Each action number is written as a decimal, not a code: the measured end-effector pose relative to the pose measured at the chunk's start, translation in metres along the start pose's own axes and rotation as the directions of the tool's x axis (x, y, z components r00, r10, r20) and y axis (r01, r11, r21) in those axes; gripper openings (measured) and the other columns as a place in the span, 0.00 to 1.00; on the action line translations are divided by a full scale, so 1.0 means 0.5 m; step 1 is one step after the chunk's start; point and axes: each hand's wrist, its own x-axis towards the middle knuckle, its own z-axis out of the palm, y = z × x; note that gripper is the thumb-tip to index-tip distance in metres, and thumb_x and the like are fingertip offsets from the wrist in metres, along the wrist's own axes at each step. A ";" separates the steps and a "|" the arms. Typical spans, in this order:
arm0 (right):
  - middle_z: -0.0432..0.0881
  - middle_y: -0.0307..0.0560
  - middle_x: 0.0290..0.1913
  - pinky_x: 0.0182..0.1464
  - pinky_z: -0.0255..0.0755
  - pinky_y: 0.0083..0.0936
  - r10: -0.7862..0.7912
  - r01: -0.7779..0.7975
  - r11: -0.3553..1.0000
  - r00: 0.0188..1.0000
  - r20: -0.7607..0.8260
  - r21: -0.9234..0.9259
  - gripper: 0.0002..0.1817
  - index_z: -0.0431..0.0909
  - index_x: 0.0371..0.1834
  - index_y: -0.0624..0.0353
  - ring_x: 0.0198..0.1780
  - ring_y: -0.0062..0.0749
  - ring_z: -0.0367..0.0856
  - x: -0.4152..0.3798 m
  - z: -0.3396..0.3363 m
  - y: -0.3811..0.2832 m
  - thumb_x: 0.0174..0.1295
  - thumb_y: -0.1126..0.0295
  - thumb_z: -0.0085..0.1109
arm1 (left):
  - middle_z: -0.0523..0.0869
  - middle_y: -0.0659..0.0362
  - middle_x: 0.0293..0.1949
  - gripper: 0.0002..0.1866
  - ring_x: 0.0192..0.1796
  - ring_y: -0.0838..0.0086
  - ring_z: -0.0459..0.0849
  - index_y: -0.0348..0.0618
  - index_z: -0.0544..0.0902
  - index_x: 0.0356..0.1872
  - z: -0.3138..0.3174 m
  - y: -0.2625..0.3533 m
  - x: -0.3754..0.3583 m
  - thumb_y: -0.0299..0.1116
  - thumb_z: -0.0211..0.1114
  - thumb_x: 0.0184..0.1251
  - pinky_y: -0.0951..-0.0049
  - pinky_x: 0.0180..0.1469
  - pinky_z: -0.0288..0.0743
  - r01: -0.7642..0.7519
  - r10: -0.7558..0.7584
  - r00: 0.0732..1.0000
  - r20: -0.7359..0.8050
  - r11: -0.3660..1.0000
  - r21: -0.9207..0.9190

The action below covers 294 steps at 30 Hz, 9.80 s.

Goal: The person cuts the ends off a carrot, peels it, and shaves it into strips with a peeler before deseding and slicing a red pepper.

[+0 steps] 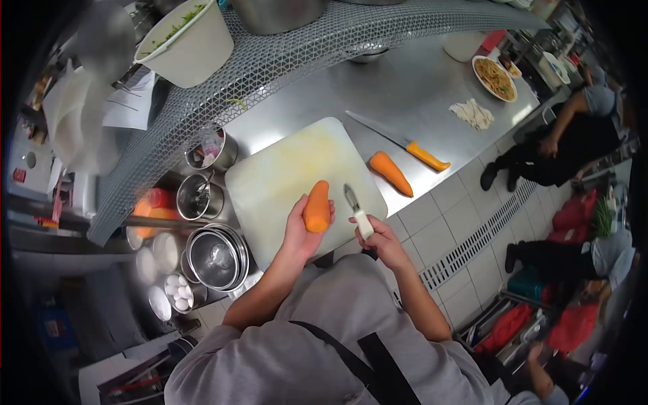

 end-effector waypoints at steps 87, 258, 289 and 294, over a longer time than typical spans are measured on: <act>0.78 0.49 0.26 0.30 0.74 0.35 -0.377 0.308 0.439 0.916 0.138 -0.844 0.19 0.79 0.61 0.50 0.23 0.43 0.78 0.094 0.226 0.023 0.66 0.68 0.60 | 0.84 0.53 0.48 0.32 0.46 0.66 0.83 0.39 0.75 0.60 -0.108 0.138 -0.121 0.59 0.41 0.79 0.65 0.49 0.78 0.050 -0.047 0.998 -0.049 0.996 0.074; 0.77 0.48 0.26 0.29 0.73 0.30 -0.106 -0.038 0.757 0.978 -0.179 -0.652 0.20 0.75 0.65 0.53 0.24 0.33 0.78 0.135 0.216 0.040 0.70 0.67 0.54 | 0.84 0.51 0.45 0.26 0.46 0.63 0.83 0.42 0.74 0.57 -0.161 0.149 -0.119 0.54 0.42 0.80 0.61 0.46 0.76 0.109 -0.093 0.986 -0.135 0.987 0.121; 0.77 0.50 0.26 0.32 0.74 0.34 -0.240 0.293 0.401 0.948 0.209 -0.868 0.21 0.78 0.63 0.49 0.26 0.44 0.79 0.096 0.271 0.001 0.65 0.70 0.59 | 0.85 0.52 0.41 0.25 0.39 0.65 0.85 0.41 0.77 0.54 -0.145 0.160 -0.134 0.53 0.43 0.80 0.66 0.38 0.78 0.075 -0.074 0.997 -0.030 0.996 0.057; 0.77 0.52 0.26 0.33 0.74 0.32 -0.352 0.273 0.328 0.924 0.151 -0.904 0.20 0.79 0.62 0.53 0.26 0.43 0.78 0.153 0.197 0.049 0.66 0.70 0.59 | 0.85 0.51 0.42 0.25 0.39 0.63 0.85 0.41 0.76 0.55 -0.141 0.142 -0.150 0.52 0.43 0.80 0.64 0.39 0.79 0.139 -0.138 0.990 -0.013 0.983 0.124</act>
